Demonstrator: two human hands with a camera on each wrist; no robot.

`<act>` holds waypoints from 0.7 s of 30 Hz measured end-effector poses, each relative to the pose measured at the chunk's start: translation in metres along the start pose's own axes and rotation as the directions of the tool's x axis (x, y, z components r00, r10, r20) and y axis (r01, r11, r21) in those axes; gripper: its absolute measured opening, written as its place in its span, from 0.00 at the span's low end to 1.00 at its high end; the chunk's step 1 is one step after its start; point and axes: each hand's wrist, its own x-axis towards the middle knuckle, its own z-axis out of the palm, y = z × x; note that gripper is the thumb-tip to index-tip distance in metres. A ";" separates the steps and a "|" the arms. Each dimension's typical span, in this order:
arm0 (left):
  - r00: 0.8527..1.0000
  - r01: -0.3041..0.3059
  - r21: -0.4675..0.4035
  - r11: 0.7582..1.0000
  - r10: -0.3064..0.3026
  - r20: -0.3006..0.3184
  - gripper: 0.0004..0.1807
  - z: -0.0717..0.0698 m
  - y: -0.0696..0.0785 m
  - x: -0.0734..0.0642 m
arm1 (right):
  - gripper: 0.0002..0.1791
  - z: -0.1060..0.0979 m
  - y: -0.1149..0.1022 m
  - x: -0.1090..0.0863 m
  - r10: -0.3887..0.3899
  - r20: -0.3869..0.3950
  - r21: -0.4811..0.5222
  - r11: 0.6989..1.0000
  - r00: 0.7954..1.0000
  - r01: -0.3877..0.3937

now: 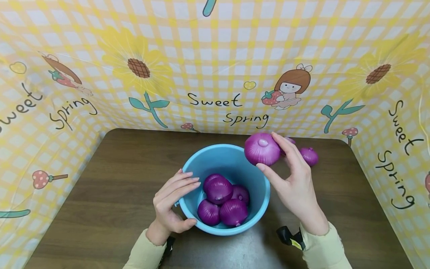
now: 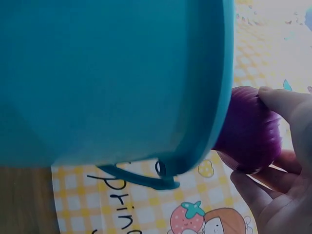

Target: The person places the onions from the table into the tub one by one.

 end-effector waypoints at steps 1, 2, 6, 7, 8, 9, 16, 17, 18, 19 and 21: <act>1.000 0.000 0.000 1.000 0.000 0.000 0.36 0.000 0.000 0.000 | 0.50 0.001 -0.001 -0.001 -0.007 0.007 0.004 1.000 1.000 0.007; 1.000 0.000 0.000 1.000 0.000 0.000 0.36 0.000 0.000 0.000 | 0.50 0.002 -0.002 -0.001 -0.014 0.015 0.010 1.000 1.000 0.014; 1.000 0.000 0.001 1.000 0.000 0.000 0.36 0.000 0.000 0.000 | 0.51 0.005 -0.004 -0.003 -0.006 0.050 0.026 1.000 0.999 0.005; 1.000 -0.001 0.001 1.000 0.001 0.000 0.36 0.000 0.000 0.000 | 0.51 0.006 -0.004 -0.003 -0.001 0.057 0.027 1.000 0.998 -0.001; 1.000 -0.001 0.001 1.000 0.001 0.000 0.36 0.000 0.000 0.000 | 0.51 0.007 -0.004 -0.003 0.005 0.064 0.025 1.000 0.998 -0.006; 1.000 -0.001 0.002 1.000 0.001 0.001 0.36 0.000 0.000 0.000 | 0.51 0.008 -0.004 -0.004 0.005 0.068 0.022 1.000 0.998 -0.007; 1.000 -0.003 0.000 1.000 0.003 0.002 0.36 0.001 -0.001 -0.001 | 0.51 0.015 -0.002 -0.007 -0.022 0.085 0.016 1.000 0.996 0.020; 1.000 -0.002 0.000 1.000 0.002 0.002 0.36 0.001 -0.001 -0.001 | 0.51 0.016 -0.002 -0.008 -0.025 0.089 0.015 1.000 0.996 0.024; 1.000 -0.001 0.000 1.000 0.001 0.003 0.36 0.001 -0.001 -0.001 | 0.51 0.017 -0.002 -0.008 -0.021 0.094 0.018 1.000 0.995 0.019; 1.000 -0.001 0.000 1.000 0.001 0.003 0.36 0.001 -0.001 -0.002 | 0.51 0.018 -0.003 -0.009 -0.022 0.099 0.015 1.000 0.995 0.021; 1.000 0.001 0.000 1.000 -0.001 0.004 0.36 0.001 -0.001 -0.002 | 0.50 0.019 -0.004 -0.009 -0.014 0.111 0.021 1.000 0.994 0.012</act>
